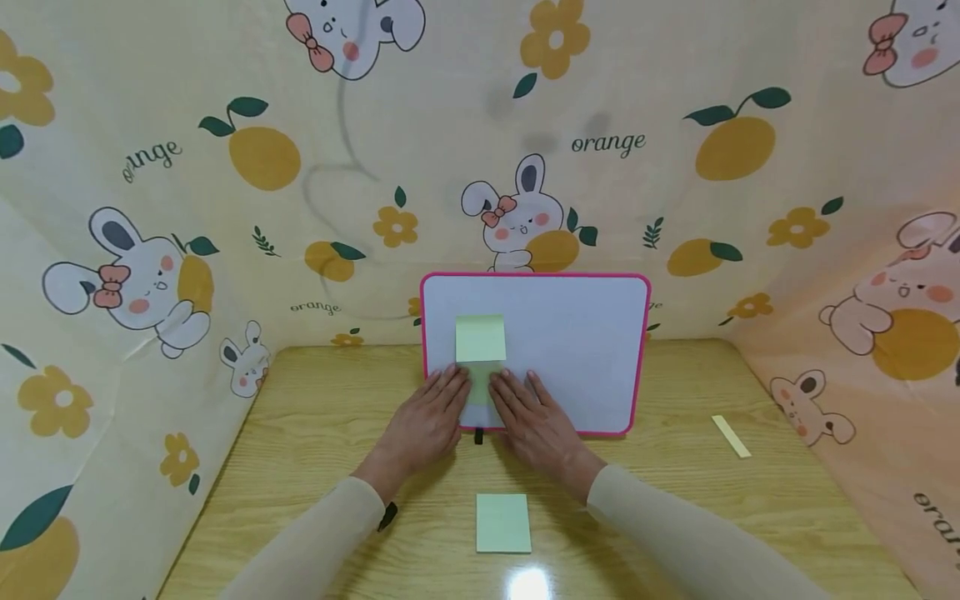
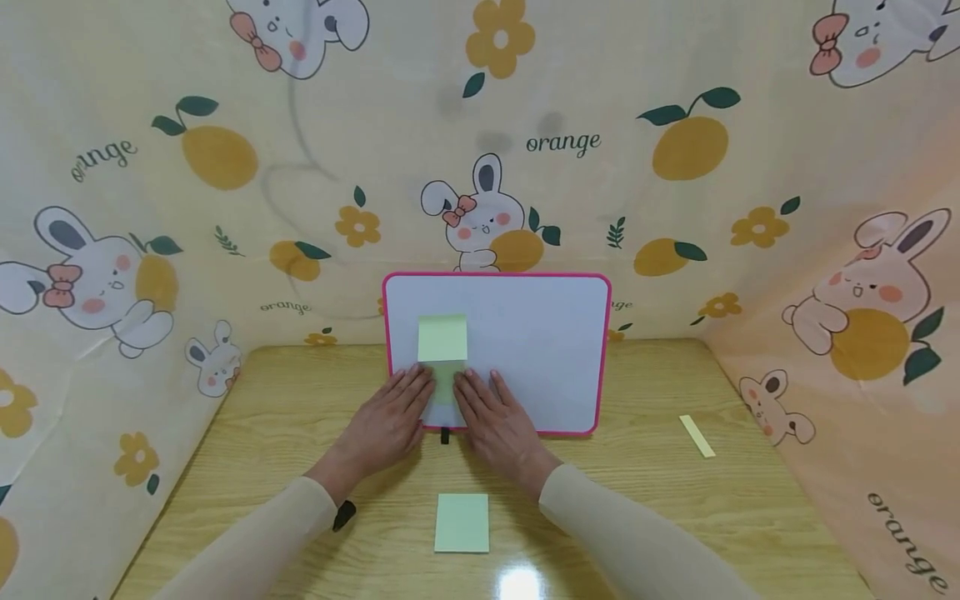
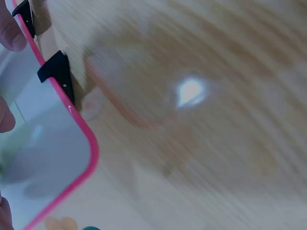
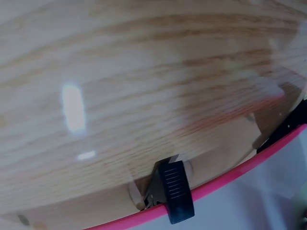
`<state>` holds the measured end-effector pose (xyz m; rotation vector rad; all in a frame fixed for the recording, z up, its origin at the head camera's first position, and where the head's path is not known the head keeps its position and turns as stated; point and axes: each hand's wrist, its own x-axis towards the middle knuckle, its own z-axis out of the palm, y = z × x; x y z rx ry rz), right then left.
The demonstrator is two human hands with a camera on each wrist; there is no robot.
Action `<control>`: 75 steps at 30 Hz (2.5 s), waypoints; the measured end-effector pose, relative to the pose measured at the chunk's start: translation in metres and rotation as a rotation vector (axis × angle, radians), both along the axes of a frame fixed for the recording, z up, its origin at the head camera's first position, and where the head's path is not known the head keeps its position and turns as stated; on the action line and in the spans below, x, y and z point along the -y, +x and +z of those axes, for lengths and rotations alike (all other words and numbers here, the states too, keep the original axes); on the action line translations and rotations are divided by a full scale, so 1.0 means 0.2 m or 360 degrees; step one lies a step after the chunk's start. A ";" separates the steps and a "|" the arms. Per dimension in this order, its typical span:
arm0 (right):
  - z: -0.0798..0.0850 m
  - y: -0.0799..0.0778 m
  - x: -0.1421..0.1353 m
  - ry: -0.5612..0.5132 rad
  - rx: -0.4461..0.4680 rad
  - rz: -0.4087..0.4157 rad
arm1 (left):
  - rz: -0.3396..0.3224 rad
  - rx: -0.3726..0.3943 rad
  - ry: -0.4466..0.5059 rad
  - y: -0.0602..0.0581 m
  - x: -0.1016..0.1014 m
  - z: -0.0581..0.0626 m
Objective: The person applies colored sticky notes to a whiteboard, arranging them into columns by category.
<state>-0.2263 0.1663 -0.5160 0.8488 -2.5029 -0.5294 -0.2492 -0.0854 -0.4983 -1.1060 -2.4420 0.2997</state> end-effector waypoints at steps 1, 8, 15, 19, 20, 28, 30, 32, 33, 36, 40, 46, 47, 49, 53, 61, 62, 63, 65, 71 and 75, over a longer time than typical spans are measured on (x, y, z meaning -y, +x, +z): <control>0.00 0.00 0.00 0.0010 0.0003 -0.0006 | -0.0015 -0.0006 0.0010 0.00 -0.02 0.01; -0.01 0.00 0.00 0.0073 0.0021 -0.0015 | -0.0053 -0.0011 -0.0045 -0.03 -0.09 0.02; 0.01 0.01 -0.01 0.0065 -0.0024 0.0043 | -0.0003 -0.0014 -0.0111 -0.04 -0.04 0.01; 0.04 -0.01 0.00 0.0005 -0.0118 0.0092 | -0.0036 -0.0011 -0.0065 -0.04 -0.04 -0.01; 0.04 -0.02 0.00 -0.0005 -0.0135 0.0096 | -0.0042 -0.0015 -0.0054 -0.04 -0.04 -0.01; 0.04 -0.03 -0.03 -0.0053 -0.0048 -0.0016 | -0.0008 0.0035 -0.0072 -0.01 -0.02 -0.01; 0.04 -0.01 -0.05 -0.0070 -0.0029 -0.0045 | 0.0002 0.0049 -0.0062 -0.01 -0.01 -0.01; 0.03 -0.01 -0.06 -0.0083 -0.0028 -0.0043 | 0.0013 0.0059 -0.0042 0.00 0.00 -0.01; 0.03 -0.01 -0.07 -0.0083 -0.0030 -0.0039 | 0.0022 0.0058 -0.0029 0.00 0.00 -0.01; 0.03 0.00 -0.07 -0.0090 -0.0036 -0.0023 | 0.0016 0.0057 0.0026 0.00 0.00 -0.01; 0.03 0.00 -0.06 -0.0082 -0.0042 -0.0031 | -0.0044 0.0036 0.0050 -0.01 -0.05 0.01; 0.02 0.00 -0.06 -0.0082 -0.0020 -0.0058 | -0.0029 0.0031 -0.0040 -0.03 -0.07 0.01; 0.02 0.00 -0.06 -0.0081 -0.0020 -0.0062 | -0.0010 0.0029 -0.0058 -0.02 -0.07 0.01; 0.03 0.00 -0.05 -0.0086 -0.0038 -0.0059 | 0.0013 0.0028 -0.0074 -0.02 -0.05 0.00; 0.04 -0.02 -0.01 -0.0129 -0.0058 0.0013 | 0.0006 0.0028 -0.0059 -0.02 -0.04 0.00; 0.05 -0.01 0.00 -0.0081 -0.0083 -0.0031 | -0.0005 0.0031 -0.0016 -0.02 -0.03 -0.02; 0.04 -0.01 -0.01 -0.0071 -0.0081 -0.0053 | -0.0001 0.0044 -0.0015 -0.02 -0.03 -0.03; 0.04 0.00 -0.02 -0.0062 -0.0075 -0.0070 | 0.0004 0.0057 -0.0017 -0.01 -0.03 -0.03; 0.02 0.01 -0.04 -0.0044 -0.0051 -0.0089 | 0.0029 0.0101 -0.0018 0.00 -0.03 -0.04; -0.04 0.04 -0.06 -0.0001 -0.0023 -0.0055 | 0.0094 0.0202 -0.0003 0.05 -0.03 -0.08; -0.06 0.06 -0.06 -0.0020 -0.0014 -0.0016 | 0.0104 0.0207 -0.0007 0.07 -0.02 -0.10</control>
